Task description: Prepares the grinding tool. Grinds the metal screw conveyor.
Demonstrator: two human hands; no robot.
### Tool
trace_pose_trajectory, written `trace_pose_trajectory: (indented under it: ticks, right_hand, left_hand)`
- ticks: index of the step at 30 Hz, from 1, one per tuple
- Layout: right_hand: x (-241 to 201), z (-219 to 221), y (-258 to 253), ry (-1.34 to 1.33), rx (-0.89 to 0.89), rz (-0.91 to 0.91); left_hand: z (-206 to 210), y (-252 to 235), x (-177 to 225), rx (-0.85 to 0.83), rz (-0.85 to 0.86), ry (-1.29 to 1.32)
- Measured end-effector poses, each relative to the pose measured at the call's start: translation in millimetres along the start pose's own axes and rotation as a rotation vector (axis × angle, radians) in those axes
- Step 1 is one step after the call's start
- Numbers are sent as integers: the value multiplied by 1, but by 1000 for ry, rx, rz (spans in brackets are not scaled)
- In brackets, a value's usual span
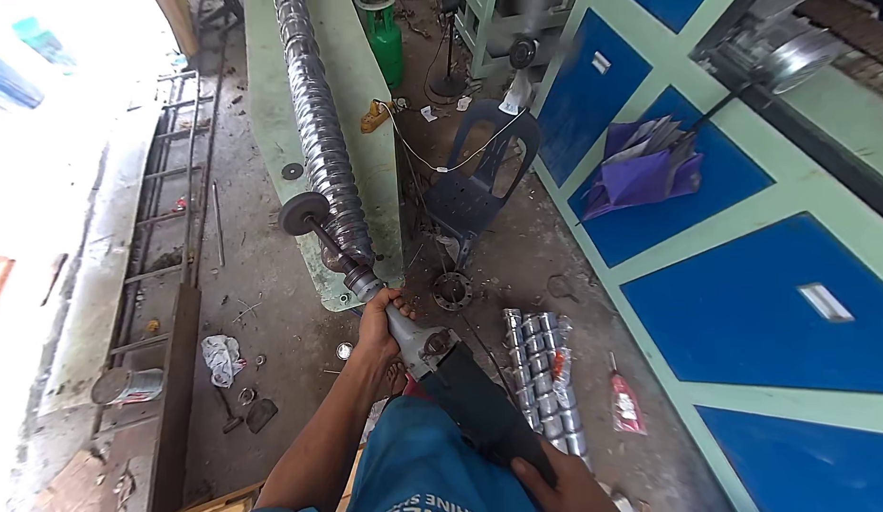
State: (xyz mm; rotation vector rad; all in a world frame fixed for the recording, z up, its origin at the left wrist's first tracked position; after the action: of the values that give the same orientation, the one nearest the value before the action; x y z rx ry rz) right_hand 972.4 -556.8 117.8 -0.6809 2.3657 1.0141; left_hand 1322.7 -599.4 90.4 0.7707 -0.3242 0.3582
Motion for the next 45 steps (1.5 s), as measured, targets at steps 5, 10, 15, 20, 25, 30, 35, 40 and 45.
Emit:
trace_pose_trajectory:
  ticks: [5, 10, 15, 20, 25, 30, 35, 40, 45]
  right_hand:
    - [3, -2, 1, -20, 30, -1]
    - [7, -2, -2, -43, 69, -24]
    - [12, -1, -4, -74, 73, -30]
    - [17, 0, -6, -119, 100, -36]
    - [25, 3, -8, -174, 103, -35]
    - [23, 2, -5, -164, 106, -36]
    - [17, 2, -4, -127, 95, -30]
    - [8, -4, -3, -75, 53, -28]
    - [-1, -10, -1, -57, 18, -52]
  left_hand:
    - [9, -4, -5, -10, -9, -24]
    - [19, -9, -11, -12, -10, -63]
    - [26, -15, -17, -2, -25, -79]
    - [33, -23, -26, -6, -39, -110]
    - [41, -31, -36, 27, -55, -143]
    - [38, -27, -34, 18, -57, -128]
    - [32, -19, -23, 5, -37, -97]
    - [23, -9, -12, -8, -14, -56]
    - [14, -2, -4, 11, -2, -24]
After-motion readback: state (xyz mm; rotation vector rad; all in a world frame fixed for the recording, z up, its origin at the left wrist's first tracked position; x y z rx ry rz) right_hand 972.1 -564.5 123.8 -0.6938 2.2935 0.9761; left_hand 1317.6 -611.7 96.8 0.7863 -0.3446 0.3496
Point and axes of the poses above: each hand's wrist, its own y-axis away from the middle knuckle, its own z-axis out of the palm, x = y × z, the point moved 4 cm from there along -y, towards the middle knuckle, and after that the axes turned 12 degrees about y, right-handed, at the moved point
